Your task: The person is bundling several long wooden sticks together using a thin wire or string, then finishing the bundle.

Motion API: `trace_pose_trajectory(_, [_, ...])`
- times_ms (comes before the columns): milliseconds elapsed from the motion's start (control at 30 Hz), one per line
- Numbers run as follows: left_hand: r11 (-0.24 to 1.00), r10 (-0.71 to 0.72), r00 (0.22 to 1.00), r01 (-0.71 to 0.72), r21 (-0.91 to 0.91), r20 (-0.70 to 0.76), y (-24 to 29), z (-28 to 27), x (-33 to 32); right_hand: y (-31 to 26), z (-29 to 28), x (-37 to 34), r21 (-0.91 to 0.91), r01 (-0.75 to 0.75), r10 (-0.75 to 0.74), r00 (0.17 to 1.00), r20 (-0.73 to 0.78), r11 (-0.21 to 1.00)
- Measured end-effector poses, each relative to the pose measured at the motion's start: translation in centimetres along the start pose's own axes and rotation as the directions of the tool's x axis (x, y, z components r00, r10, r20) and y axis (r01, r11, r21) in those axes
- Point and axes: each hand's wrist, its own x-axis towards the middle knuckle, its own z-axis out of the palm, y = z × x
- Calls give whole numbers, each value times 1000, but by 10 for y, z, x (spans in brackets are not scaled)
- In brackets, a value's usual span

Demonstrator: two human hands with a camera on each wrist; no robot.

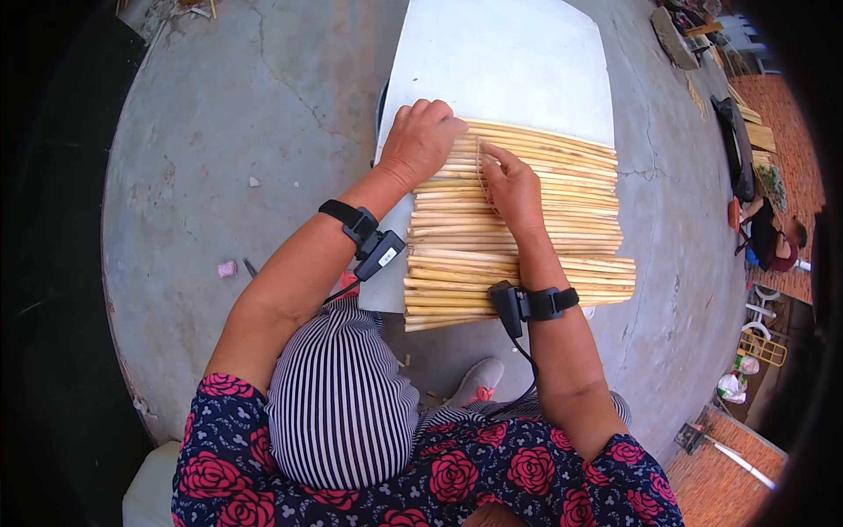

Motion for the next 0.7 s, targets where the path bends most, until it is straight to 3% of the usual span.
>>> trace_pose_trajectory(567, [1000,27,1000,-27,15,16,0,-1,-3,-3,4,2,-10,-44,45,999,17,999])
trace_pose_trajectory(700, [1000,24,1000,-24,-14,-1,1,-1,-3,-3,5,2,69,-51,50,999,15,996])
